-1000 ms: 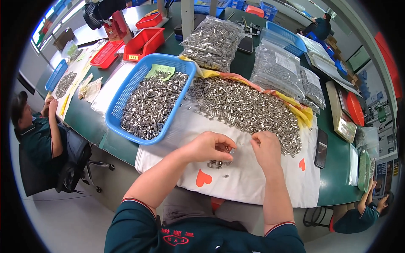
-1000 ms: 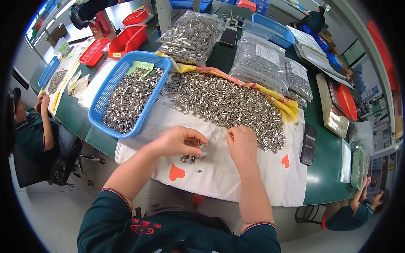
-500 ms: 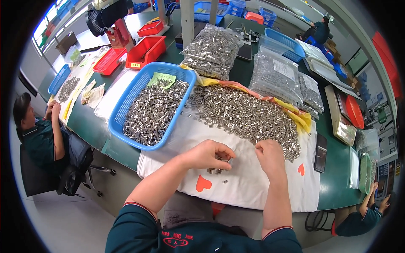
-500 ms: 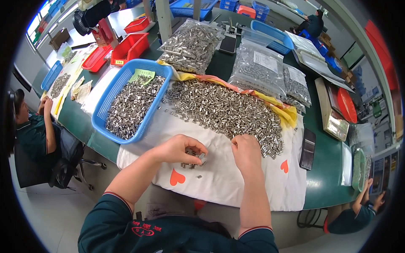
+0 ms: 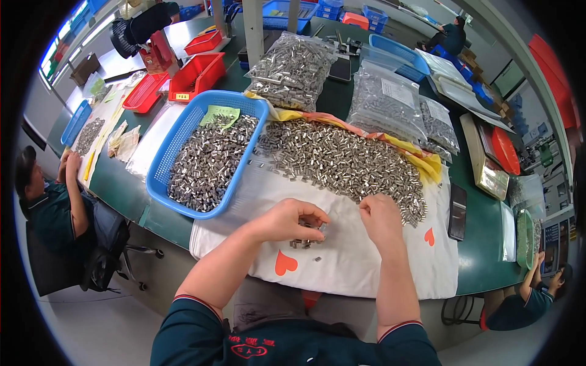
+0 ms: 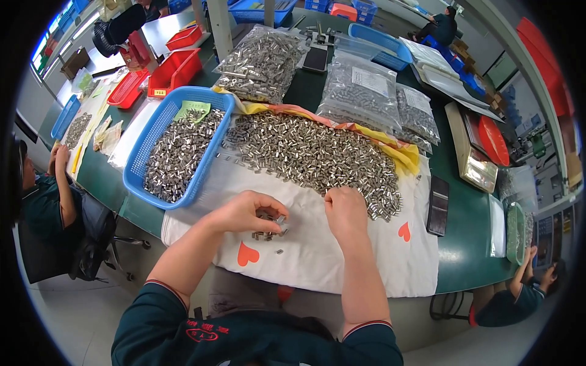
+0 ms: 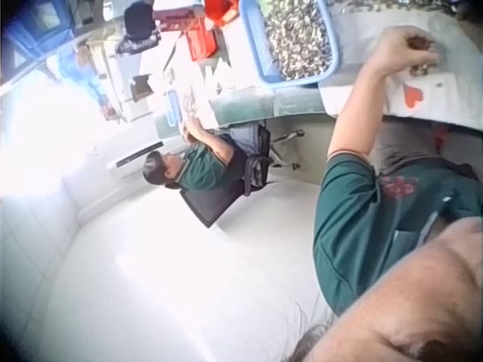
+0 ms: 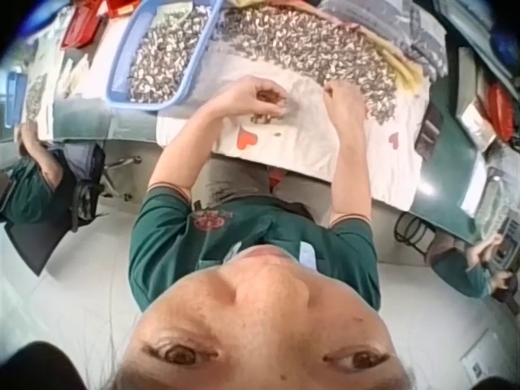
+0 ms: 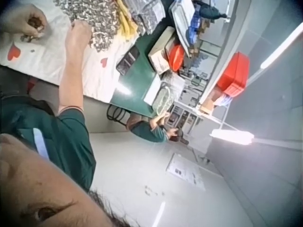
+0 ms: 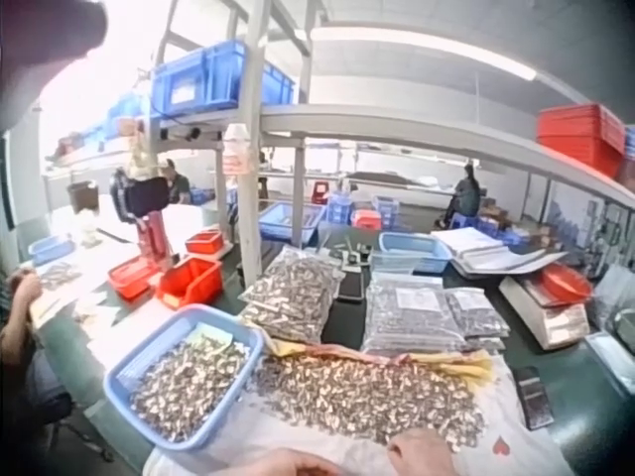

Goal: Manually sorting and inspecting small metal hardware components at a factory workbench.

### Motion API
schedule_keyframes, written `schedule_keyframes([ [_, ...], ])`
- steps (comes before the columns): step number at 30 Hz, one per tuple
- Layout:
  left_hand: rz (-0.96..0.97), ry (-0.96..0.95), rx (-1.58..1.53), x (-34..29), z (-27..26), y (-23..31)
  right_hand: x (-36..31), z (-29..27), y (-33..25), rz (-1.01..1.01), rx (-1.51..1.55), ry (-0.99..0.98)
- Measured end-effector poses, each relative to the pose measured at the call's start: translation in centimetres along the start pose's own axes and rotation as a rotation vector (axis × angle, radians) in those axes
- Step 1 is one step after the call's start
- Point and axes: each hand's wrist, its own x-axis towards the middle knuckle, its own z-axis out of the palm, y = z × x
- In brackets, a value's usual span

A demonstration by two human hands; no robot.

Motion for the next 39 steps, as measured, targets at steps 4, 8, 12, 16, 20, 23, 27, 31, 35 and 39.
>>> schedule_keyframes([
  [4, 0.001, 0.003, 0.026, 0.1, -0.1, -0.1, -0.1, -0.3, 0.0, -0.004, 0.018, -0.044],
  [8, -0.012, 0.016, 0.011, 0.2, 0.1, -0.5, -0.2, -0.4, 0.2, -0.002, 0.024, -0.053],
  [12, -0.008, 0.029, -0.004, 0.0, 0.0, -0.6, -0.1, 0.1, -0.3, -0.019, -0.051, -0.048],
  [16, -0.001, 0.03, -0.025, 0.1, 0.1, -0.7, -0.1, 0.3, -0.1, -0.012, -0.059, -0.038],
  [20, 0.009, 0.05, -0.01, 0.1, 0.1, -0.7, 0.1, -0.5, -0.8, -0.082, 0.167, 0.021],
  [23, -0.02, 0.093, -0.085, 0.1, 0.2, -0.5, 0.1, -1.4, -2.4, 0.106, 0.522, -0.114],
  [27, -0.046, 0.117, -0.163, 0.2, 0.1, -0.1, -0.3, -0.4, -3.1, 0.085, 0.663, -0.161],
  [31, -0.012, 0.23, -0.355, 0.3, -0.1, -0.5, -0.5, 0.7, -3.9, 0.034, 0.829, -0.149],
  [35, 0.063, 0.23, -0.434, 0.5, 0.0, -0.8, -0.9, 1.4, -4.3, -0.014, 0.874, -0.111],
  [39, 0.034, 0.221, -0.361, 0.5, -0.1, -0.8, -0.9, 1.2, -4.6, -0.013, 0.876, -0.099],
])
